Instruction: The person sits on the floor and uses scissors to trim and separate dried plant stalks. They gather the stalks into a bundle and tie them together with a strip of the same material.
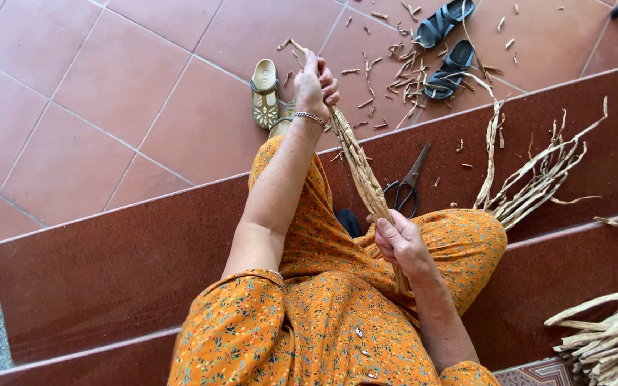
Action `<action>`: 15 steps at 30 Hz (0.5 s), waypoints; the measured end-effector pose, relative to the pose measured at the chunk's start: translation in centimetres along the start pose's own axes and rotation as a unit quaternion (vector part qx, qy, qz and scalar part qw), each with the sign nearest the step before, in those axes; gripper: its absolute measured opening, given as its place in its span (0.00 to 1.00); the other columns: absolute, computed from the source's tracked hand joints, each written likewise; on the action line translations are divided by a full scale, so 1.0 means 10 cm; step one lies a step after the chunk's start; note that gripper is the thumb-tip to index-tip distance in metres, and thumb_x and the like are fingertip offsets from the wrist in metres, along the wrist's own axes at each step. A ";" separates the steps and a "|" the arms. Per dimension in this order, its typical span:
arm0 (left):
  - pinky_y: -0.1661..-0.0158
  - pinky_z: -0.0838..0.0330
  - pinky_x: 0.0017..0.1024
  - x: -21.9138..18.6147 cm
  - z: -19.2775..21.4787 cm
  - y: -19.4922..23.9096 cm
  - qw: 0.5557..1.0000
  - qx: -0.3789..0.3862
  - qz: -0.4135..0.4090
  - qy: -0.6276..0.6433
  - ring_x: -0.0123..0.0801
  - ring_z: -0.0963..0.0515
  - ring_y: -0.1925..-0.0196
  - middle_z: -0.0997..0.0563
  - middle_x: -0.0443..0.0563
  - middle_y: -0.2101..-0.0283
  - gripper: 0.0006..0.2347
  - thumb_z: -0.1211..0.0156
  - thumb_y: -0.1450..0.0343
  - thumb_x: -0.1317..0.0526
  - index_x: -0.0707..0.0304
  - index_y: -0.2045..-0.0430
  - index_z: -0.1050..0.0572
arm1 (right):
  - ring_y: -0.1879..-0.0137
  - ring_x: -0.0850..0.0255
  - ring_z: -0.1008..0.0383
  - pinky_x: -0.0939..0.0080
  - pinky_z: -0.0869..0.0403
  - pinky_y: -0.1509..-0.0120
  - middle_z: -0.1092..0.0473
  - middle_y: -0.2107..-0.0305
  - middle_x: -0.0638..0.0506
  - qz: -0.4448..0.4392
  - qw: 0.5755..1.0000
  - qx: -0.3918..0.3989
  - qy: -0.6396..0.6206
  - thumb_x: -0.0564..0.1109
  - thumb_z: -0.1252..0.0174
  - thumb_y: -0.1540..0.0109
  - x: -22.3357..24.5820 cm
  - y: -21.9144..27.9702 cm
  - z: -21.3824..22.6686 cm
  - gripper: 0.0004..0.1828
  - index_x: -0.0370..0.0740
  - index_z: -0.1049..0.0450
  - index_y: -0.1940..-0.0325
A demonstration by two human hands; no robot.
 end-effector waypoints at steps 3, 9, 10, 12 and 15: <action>0.87 0.53 0.26 -0.06 -0.06 0.11 0.999 -0.038 -0.006 0.026 0.23 0.47 0.88 0.43 0.40 0.85 0.17 0.55 0.22 0.44 0.59 0.69 0.35 | 0.82 0.76 0.48 0.77 0.45 0.83 0.41 0.81 0.61 -0.003 1.000 -0.019 0.017 0.49 0.55 0.28 0.04 0.05 -0.14 0.19 0.32 0.31 0.41; 0.87 0.53 0.25 -0.10 -0.09 0.10 1.000 -0.002 -0.011 0.027 0.22 0.46 0.87 0.42 0.39 0.84 0.17 0.55 0.23 0.44 0.58 0.67 0.34 | 0.72 0.70 0.30 0.70 0.26 0.69 0.32 0.71 0.57 0.038 0.998 0.012 0.049 0.46 0.54 0.29 0.16 0.16 -0.20 0.18 0.34 0.35 0.38; 0.86 0.52 0.24 -0.08 -0.06 0.10 1.000 -0.014 -0.008 0.026 0.23 0.45 0.87 0.41 0.40 0.83 0.16 0.55 0.23 0.45 0.58 0.66 0.33 | 0.73 0.70 0.31 0.70 0.27 0.70 0.33 0.72 0.57 0.026 0.998 0.023 0.060 0.45 0.54 0.30 0.16 0.16 -0.20 0.19 0.36 0.36 0.37; 0.85 0.51 0.24 -0.01 -0.04 0.07 0.999 -0.030 0.017 0.016 0.23 0.44 0.85 0.39 0.41 0.81 0.16 0.54 0.23 0.45 0.58 0.65 0.33 | 0.76 0.71 0.32 0.71 0.28 0.71 0.34 0.74 0.59 0.008 0.997 0.025 0.073 0.44 0.53 0.31 0.13 0.17 -0.19 0.21 0.39 0.38 0.34; 0.80 0.41 0.29 0.03 -0.02 0.03 0.999 0.013 0.027 -0.026 0.27 0.39 0.82 0.35 0.44 0.79 0.13 0.46 0.23 0.48 0.55 0.68 0.35 | 0.76 0.72 0.41 0.72 0.39 0.75 0.37 0.76 0.58 -0.011 0.993 -0.023 0.116 0.42 0.52 0.27 0.06 0.19 -0.10 0.15 0.31 0.33 0.38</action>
Point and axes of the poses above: each hand's wrist, its own y-axis away from the middle knuckle, its own z-axis out of the back of the hand, x = y × z, the point moved 1 cm from there along -y, towards the middle knuckle
